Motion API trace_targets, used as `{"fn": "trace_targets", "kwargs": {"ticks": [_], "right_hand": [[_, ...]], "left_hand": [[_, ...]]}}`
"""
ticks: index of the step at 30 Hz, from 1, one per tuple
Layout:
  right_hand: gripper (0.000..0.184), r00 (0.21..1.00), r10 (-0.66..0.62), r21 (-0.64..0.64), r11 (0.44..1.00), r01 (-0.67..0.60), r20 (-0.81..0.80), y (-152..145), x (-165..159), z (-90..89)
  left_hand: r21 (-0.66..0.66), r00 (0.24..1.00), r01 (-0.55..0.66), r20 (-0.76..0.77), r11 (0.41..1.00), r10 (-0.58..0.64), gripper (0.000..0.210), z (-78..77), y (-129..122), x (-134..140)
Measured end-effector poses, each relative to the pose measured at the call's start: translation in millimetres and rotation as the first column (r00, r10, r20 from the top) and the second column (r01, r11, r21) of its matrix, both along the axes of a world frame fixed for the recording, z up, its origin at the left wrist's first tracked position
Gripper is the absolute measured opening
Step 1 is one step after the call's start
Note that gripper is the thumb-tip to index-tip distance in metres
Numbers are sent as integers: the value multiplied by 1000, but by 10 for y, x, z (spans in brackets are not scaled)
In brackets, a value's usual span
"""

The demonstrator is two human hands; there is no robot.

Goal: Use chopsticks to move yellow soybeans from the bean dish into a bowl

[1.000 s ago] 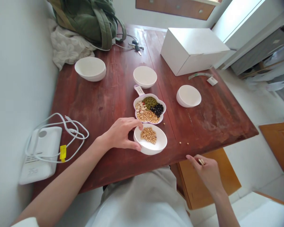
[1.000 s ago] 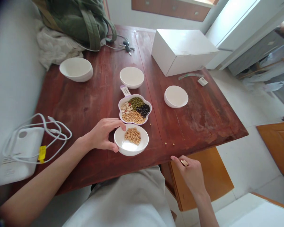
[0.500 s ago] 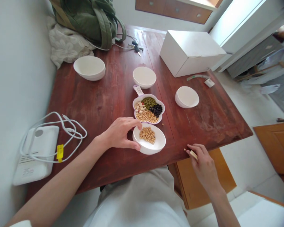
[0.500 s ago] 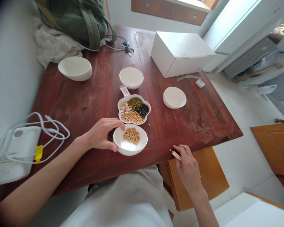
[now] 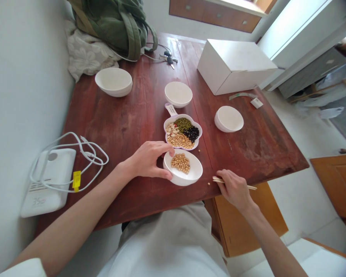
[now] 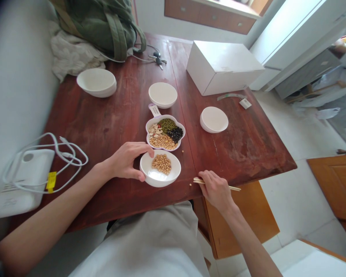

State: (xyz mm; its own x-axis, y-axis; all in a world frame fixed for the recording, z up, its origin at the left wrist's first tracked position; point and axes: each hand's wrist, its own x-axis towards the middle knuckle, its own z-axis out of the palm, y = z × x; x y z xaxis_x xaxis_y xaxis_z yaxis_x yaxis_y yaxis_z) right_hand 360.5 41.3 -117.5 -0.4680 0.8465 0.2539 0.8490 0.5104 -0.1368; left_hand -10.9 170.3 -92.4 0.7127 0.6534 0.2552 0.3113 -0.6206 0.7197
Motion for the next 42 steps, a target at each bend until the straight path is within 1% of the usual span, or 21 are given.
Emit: {"fn": "trace_targets", "kwargs": {"ticks": [6,10,14,17,21,22,24,26,27,28,30,33,35,38,40,42], "right_hand": [[31,995,48,-24,999,-46,88,326,-144,74],[38,989,140,-22,990,-139,47,512,-260,95],[39,971,239,2,971,-239,-1,607,-328,109],[39,955,296,-5,955,-296,4,630,-328,133],[42,949,316,-5,949,-316,17,586,-296,157],[46,945,326,7,945,-326,7,551,-302,157],[59,933,361,33,932,-360,-13,453,-350,150],[72,923,384,37,923,-383,-8,346,-439,137],[75,922,386,30,922,-386,0,306,-489,130],[75,923,385,28,923,-385,4,283,-535,124],[66,928,373,32,927,-373,4,301,-599,115],[50,929,371,63,927,-370,0,453,-603,111],[43,917,399,100,912,-398,13,567,-556,120],[40,888,459,172,872,-458,36,646,-449,142],[39,889,457,234,861,-452,32,618,-366,149],[33,912,409,270,877,-398,19,547,-277,143]], "left_hand": [[3,1000,-6,12,1000,6,84,6,-6,9],[15,1000,-4,15,1000,4,84,5,-5,9],[39,1000,5,26,999,-6,83,15,-10,8],[55,1000,11,24,998,-12,84,24,-12,3],[57,999,13,32,998,-15,82,27,-9,-9],[56,999,14,38,998,-16,82,27,-8,-10],[49,999,18,45,999,-21,82,27,-7,-9],[41,999,23,41,999,-24,82,30,-7,-5],[36,999,23,35,999,-24,83,33,-7,-3],[32,999,21,27,999,-22,83,36,-8,-1],[21,1000,14,10,1000,-14,84,41,-8,0],[14,1000,9,4,1000,-9,83,46,-9,-3],[17,1000,16,14,1000,-16,83,47,-10,-5],[20,999,22,28,1000,-23,81,45,-11,-5],[14,1000,18,23,1000,-18,79,43,-11,-6],[0,1000,13,16,1000,-13,77,40,-10,-6]]}}
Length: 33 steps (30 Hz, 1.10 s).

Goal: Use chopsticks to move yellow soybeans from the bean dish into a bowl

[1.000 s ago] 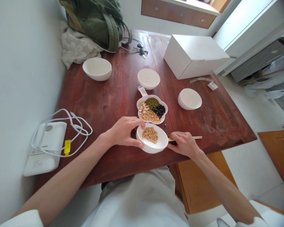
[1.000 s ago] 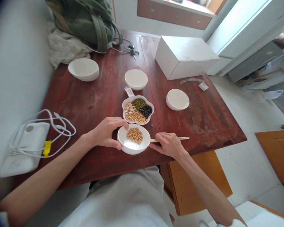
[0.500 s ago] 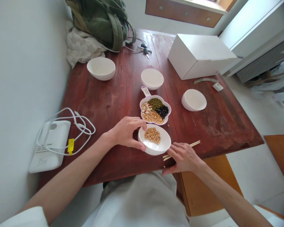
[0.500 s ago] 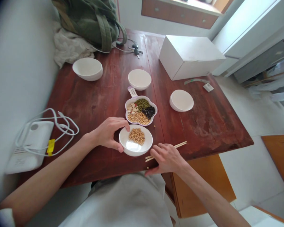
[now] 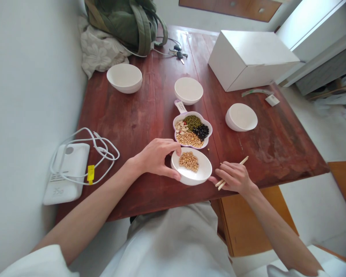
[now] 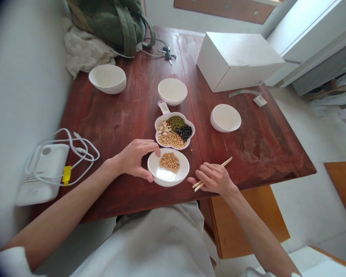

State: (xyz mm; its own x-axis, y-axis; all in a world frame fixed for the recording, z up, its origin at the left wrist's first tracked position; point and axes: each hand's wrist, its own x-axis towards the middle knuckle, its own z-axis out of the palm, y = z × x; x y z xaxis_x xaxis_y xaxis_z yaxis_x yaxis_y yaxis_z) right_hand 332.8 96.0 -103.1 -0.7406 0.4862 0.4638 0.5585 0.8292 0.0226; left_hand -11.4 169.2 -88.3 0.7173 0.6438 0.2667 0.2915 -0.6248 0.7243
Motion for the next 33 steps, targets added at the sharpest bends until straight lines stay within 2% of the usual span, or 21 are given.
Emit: {"fn": "trace_targets", "kwargs": {"ticks": [3,6,11,14,16,19,23,26,29,31,33], "right_hand": [[22,990,-144,-42,989,144,10,-113,121,-19],[23,959,-278,-121,952,283,55,-156,198,-29],[28,947,-320,-174,931,321,32,-88,264,-34],[32,898,-439,-166,886,434,2,-52,288,-40],[25,887,-461,-171,871,460,35,-36,276,-40],[11,926,-373,-201,904,378,66,6,184,-36],[12,940,-337,-211,916,341,58,86,-88,-33],[11,955,-297,-149,945,290,-24,68,-374,-33],[9,986,-147,-92,986,139,-77,-65,-733,-20],[18,1000,-26,-99,995,25,-11,-187,-1031,10],[35,996,62,-120,991,-53,69,-295,-1370,55]], "left_hand": [[-18,1000,-4,9,1000,4,76,-1,0,2],[-13,999,-4,40,1000,5,73,-2,0,8],[0,991,-10,133,1000,10,69,-15,4,-3],[3,966,-33,257,999,31,70,-19,8,-28],[-12,930,-58,363,998,58,73,-14,9,-43],[-65,853,-122,503,990,138,79,-12,10,-56],[-113,748,-284,595,952,293,90,-46,12,-79],[-111,696,-420,598,901,398,94,-66,11,-98],[-80,637,-498,642,864,427,89,-61,19,-94],[-77,591,-536,678,841,438,86,-57,34,-87],[-91,517,-579,727,810,451,84,-61,54,-98]]}}
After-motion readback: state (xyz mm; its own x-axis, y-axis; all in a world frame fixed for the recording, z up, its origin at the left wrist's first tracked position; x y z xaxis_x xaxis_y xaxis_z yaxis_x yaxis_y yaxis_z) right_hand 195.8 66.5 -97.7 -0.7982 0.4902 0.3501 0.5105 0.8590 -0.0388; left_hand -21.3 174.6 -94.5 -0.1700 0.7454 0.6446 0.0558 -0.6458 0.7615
